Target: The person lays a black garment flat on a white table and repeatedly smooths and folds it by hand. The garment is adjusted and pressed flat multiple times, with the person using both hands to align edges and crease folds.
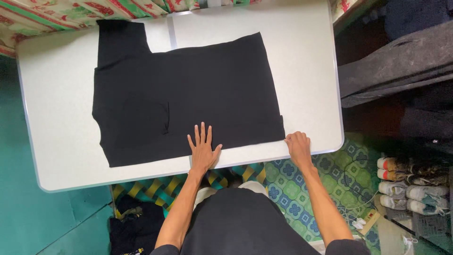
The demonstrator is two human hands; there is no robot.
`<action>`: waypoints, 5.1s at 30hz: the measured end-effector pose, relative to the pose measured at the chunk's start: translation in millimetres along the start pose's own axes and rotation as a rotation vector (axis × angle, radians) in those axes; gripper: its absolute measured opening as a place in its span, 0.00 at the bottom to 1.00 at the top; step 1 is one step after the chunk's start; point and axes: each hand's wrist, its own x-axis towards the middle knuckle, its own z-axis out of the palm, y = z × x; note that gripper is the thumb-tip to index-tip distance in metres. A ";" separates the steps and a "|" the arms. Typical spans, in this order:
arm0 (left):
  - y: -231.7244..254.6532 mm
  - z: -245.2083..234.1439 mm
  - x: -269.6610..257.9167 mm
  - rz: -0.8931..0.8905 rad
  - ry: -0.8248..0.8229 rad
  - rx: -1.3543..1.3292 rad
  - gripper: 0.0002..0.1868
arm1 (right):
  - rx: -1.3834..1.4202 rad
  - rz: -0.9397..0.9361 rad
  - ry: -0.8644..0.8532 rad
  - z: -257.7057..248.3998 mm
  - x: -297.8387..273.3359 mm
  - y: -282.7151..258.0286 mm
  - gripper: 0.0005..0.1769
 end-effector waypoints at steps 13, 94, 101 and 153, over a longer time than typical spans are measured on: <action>28.1 8.6 23.6 0.193 0.134 0.005 0.29 | 0.072 -0.039 0.175 66.9 37.4 -161.7 0.36; 52.6 15.6 32.4 0.205 0.085 -0.036 0.29 | -0.114 0.069 0.133 68.9 54.0 -131.1 0.34; 46.3 3.6 22.8 0.134 0.026 0.090 0.36 | -0.136 0.120 0.034 45.6 39.5 -90.2 0.40; 13.1 -7.4 11.4 0.048 0.199 0.018 0.36 | -0.150 0.027 -0.066 50.7 60.6 -76.0 0.43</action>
